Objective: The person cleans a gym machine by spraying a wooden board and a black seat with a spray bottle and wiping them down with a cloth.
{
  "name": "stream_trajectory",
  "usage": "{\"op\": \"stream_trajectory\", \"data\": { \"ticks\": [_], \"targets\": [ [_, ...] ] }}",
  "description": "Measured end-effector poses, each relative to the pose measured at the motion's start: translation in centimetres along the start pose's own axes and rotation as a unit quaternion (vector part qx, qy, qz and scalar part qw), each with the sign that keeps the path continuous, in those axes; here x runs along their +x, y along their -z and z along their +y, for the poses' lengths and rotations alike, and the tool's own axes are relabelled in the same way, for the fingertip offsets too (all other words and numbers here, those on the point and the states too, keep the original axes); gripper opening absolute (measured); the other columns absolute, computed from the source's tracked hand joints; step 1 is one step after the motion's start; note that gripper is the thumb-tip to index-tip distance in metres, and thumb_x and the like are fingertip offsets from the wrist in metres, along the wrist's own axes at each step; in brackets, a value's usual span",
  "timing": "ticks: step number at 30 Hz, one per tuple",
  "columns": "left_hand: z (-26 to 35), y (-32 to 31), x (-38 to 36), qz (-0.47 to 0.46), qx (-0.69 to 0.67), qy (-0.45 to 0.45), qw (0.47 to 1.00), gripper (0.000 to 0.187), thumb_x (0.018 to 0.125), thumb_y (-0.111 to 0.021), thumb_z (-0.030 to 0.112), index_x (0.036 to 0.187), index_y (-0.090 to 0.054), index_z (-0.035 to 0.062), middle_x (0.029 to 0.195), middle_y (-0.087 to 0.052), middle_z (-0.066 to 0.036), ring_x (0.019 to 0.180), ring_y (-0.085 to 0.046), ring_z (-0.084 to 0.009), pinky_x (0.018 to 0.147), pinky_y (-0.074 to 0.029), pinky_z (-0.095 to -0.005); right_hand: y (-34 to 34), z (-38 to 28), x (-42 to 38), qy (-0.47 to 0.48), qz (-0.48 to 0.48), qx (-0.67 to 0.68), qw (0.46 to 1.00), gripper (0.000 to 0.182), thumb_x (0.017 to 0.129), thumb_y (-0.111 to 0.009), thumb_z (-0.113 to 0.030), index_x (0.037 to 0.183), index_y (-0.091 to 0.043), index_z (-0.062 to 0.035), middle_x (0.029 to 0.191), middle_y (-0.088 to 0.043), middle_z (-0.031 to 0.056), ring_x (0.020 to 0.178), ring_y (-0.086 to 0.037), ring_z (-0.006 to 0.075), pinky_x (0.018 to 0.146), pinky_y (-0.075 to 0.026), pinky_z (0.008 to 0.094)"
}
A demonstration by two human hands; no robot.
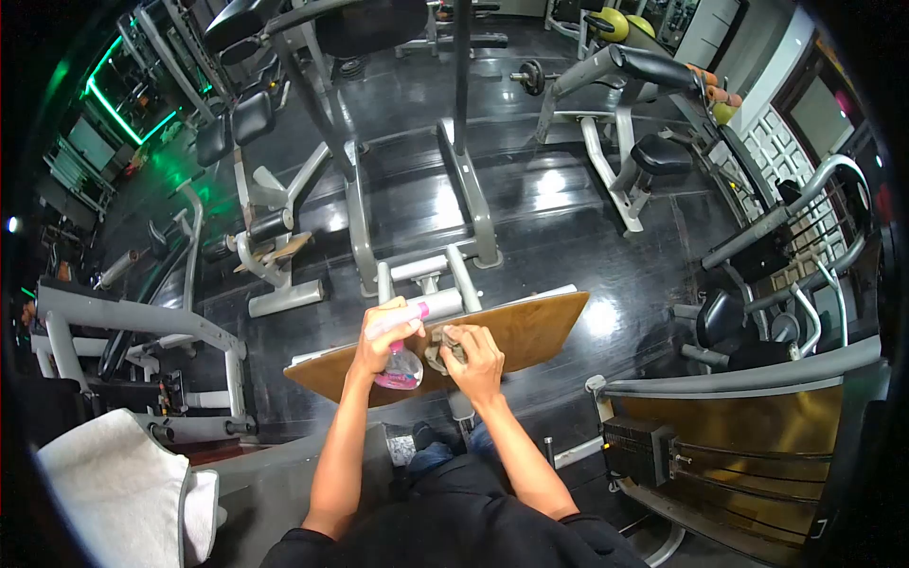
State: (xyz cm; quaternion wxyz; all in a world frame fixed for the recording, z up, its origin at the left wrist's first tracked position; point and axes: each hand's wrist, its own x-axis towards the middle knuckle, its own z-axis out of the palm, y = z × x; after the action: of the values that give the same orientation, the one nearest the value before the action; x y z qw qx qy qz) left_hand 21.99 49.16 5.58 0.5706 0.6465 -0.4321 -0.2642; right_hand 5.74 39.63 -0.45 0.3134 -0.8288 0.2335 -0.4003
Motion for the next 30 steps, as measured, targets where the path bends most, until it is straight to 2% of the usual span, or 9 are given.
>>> {"op": "stream_trajectory", "data": {
  "ticks": [4, 7, 13, 17, 18, 21, 23, 25, 30],
  "targets": [
    [0.5, -1.5, 1.3, -0.044, -0.025, 0.009, 0.999, 0.036, 0.083, -0.059, 0.031, 0.079, -0.068, -0.0037, 0.073, -0.057, -0.009, 0.067, -0.055, -0.0175, 0.063, -0.039, -0.0301, 3.1, 3.3, 0.3, 0.007, -0.038, -0.070, 0.997, 0.026, 0.075, -0.075, -0.020, 0.100, -0.070, -0.0186, 0.096, -0.064, 0.0014, 0.088, -0.062, 0.0233, 0.068, -0.054, 0.0371],
    [-0.2, -1.6, 1.1, -0.051, -0.023, 0.014, 0.998, 0.034, 0.085, -0.059, 0.027, 0.084, -0.066, -0.0062, 0.079, -0.063, -0.010, 0.072, -0.060, -0.0191, 0.067, -0.044, -0.0299, 5.6, 5.5, 0.9, -0.033, 0.009, -0.092, 0.995, 0.021, 0.075, -0.074, -0.018, 0.096, -0.069, -0.0128, 0.095, -0.064, 0.0031, 0.087, -0.062, 0.0240, 0.069, -0.053, 0.0376],
    [-0.5, -1.4, 0.5, -0.026, -0.018, -0.013, 0.999, 0.033, 0.083, -0.060, 0.026, 0.090, -0.068, -0.0056, 0.079, -0.063, -0.012, 0.072, -0.062, -0.0217, 0.066, -0.045, -0.0319, 4.4, 4.4, 1.8, -0.004, 0.040, 0.013, 0.999, 0.022, 0.072, -0.075, -0.010, 0.093, -0.066, -0.0083, 0.090, -0.066, 0.0054, 0.081, -0.063, 0.0252, 0.071, -0.053, 0.0366],
    [-1.0, -1.5, 0.1, -0.007, 0.001, -0.005, 1.000, 0.032, 0.083, -0.061, 0.024, 0.090, -0.068, -0.0056, 0.078, -0.063, -0.012, 0.071, -0.062, -0.0220, 0.066, -0.046, -0.0324, 2.4, 2.7, 1.7, 0.042, -0.032, 0.045, 0.998, 0.026, 0.070, -0.078, -0.011, 0.094, -0.068, -0.0098, 0.089, -0.068, 0.0048, 0.079, -0.064, 0.0249, 0.068, -0.053, 0.0360],
    [0.0, -2.2, 0.2, 0.034, 0.003, 0.006, 0.999, 0.036, 0.077, -0.065, 0.031, 0.075, -0.067, -0.0051, 0.073, -0.060, -0.011, 0.068, -0.059, -0.0190, 0.064, -0.044, -0.0299, 2.5, 2.0, 1.8, 0.057, -0.074, 0.010, 0.996, 0.028, 0.070, -0.078, -0.016, 0.096, -0.069, -0.0144, 0.087, -0.066, 0.0009, 0.078, -0.063, 0.0228, 0.066, -0.053, 0.0346],
    [0.3, -2.5, 0.1, 0.047, 0.019, 0.019, 0.999, 0.036, 0.078, -0.065, 0.031, 0.075, -0.068, -0.0049, 0.073, -0.061, -0.011, 0.068, -0.059, -0.0188, 0.064, -0.044, -0.0300, 2.6, 3.1, 1.6, 0.090, -0.118, -0.029, 0.988, 0.029, 0.069, -0.078, -0.021, 0.097, -0.070, -0.0180, 0.083, -0.062, -0.0010, 0.074, -0.061, 0.0200, 0.061, -0.052, 0.0339],
    [0.1, -2.3, 0.1, 0.051, 0.020, 0.034, 0.998, 0.036, 0.077, -0.064, 0.031, 0.073, -0.067, -0.0046, 0.072, -0.060, -0.011, 0.067, -0.059, -0.0188, 0.063, -0.043, -0.0303, 4.2, 3.9, 2.0, 0.068, -0.116, -0.049, 0.990, 0.027, 0.069, -0.078, -0.023, 0.094, -0.071, -0.0181, 0.082, -0.062, -0.0006, 0.075, -0.062, 0.0196, 0.061, -0.052, 0.0343],
    [-0.2, -2.0, 0.4, 0.027, 0.107, -0.083, 0.990, 0.028, 0.080, -0.061, 0.024, 0.079, -0.069, -0.0026, 0.072, -0.062, -0.011, 0.064, -0.057, -0.0216, 0.060, -0.041, -0.0331, 6.1, 5.9, 2.3, 0.042, -0.075, -0.053, 0.995, 0.023, 0.070, -0.077, -0.022, 0.091, -0.072, -0.0156, 0.080, -0.062, 0.0035, 0.076, -0.064, 0.0227, 0.064, -0.053, 0.0356],
    [-0.4, -2.2, 0.1, 0.042, 0.071, -0.009, 0.997, 0.035, 0.076, -0.063, 0.030, 0.073, -0.067, -0.0046, 0.072, -0.061, -0.011, 0.066, -0.059, -0.0191, 0.061, -0.043, -0.0305, 9.5, 7.6, 3.7, 0.018, -0.008, -0.064, 0.998, 0.022, 0.075, -0.075, -0.020, 0.095, -0.071, -0.0109, 0.083, -0.066, 0.0038, 0.075, -0.063, 0.0233, 0.066, -0.052, 0.0354]
  ]
}}
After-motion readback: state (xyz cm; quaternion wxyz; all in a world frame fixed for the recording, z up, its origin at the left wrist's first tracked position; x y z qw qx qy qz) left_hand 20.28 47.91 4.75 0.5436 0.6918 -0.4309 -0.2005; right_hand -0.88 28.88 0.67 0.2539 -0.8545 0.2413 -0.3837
